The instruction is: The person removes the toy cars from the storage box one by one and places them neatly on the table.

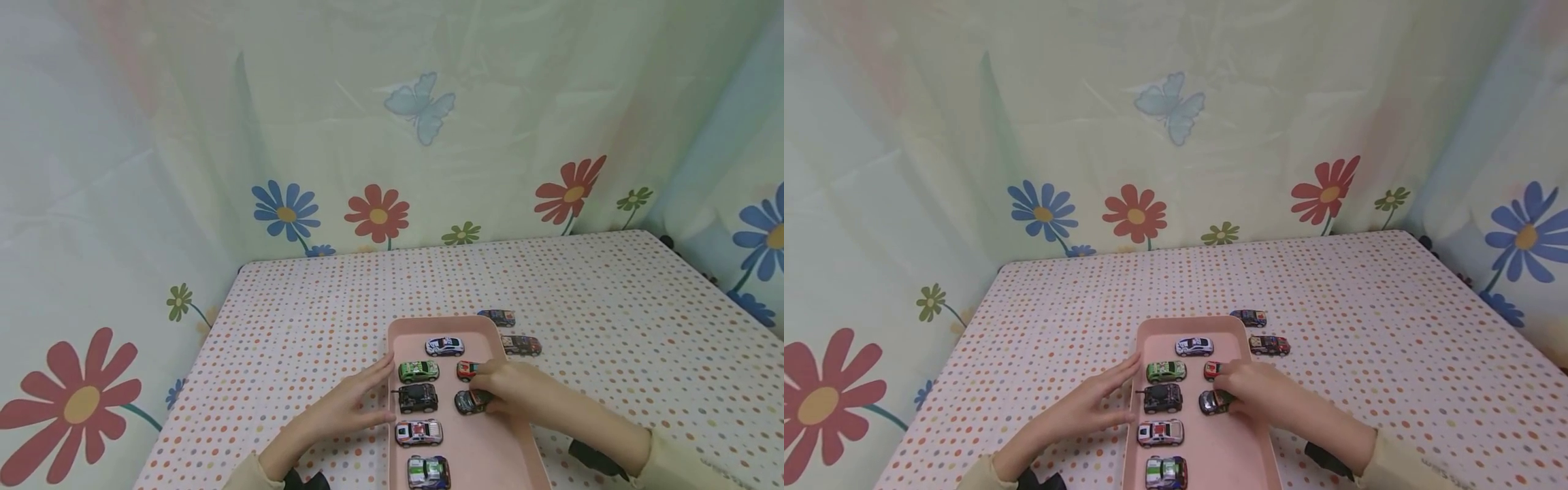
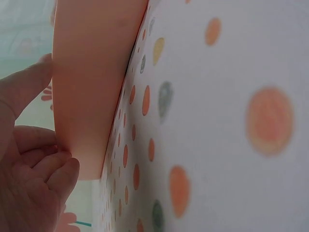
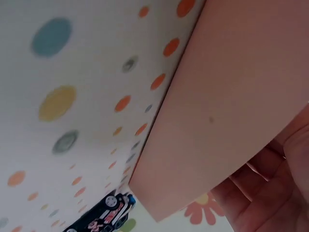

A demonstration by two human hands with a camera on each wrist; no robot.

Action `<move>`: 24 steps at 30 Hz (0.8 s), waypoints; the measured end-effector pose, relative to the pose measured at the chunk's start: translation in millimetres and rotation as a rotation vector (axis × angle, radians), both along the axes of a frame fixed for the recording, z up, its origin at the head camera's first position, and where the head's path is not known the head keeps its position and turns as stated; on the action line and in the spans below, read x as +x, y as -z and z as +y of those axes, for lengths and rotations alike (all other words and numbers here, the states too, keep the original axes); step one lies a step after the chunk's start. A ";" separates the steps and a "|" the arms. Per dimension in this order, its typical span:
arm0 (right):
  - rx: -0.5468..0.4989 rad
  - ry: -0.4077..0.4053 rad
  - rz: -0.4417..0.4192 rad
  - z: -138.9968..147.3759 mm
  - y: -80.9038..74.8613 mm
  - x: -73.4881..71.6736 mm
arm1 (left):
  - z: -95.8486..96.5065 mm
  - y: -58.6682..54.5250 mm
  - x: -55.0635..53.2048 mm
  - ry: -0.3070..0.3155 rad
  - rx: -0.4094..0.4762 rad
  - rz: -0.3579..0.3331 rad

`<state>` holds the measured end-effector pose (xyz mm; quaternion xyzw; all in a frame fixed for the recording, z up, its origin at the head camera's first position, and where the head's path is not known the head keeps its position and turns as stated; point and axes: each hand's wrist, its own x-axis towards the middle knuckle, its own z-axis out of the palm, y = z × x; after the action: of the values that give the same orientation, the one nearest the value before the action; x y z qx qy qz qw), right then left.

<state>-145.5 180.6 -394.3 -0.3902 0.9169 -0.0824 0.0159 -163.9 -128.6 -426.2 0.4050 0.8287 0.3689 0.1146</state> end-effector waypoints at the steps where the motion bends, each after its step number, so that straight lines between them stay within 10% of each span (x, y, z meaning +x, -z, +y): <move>1: -0.004 -0.008 0.014 -1.3 0.5 0.0 | 0.0 0.3 -0.2 -0.003 -0.002 0.002; 13: -0.138 -0.082 0.037 -14.8 -30.7 -20.4 | -0.2 1.9 0.5 -0.019 -0.021 0.016; 24: -0.162 0.195 0.082 18.8 -50.2 -118.3 | 0.6 2.0 0.6 -0.023 -0.032 0.033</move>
<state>-263.8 199.4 -344.2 -0.3022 0.9407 -0.1414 -0.0612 -163.2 -128.0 -428.2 0.3996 0.8409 0.3502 0.1032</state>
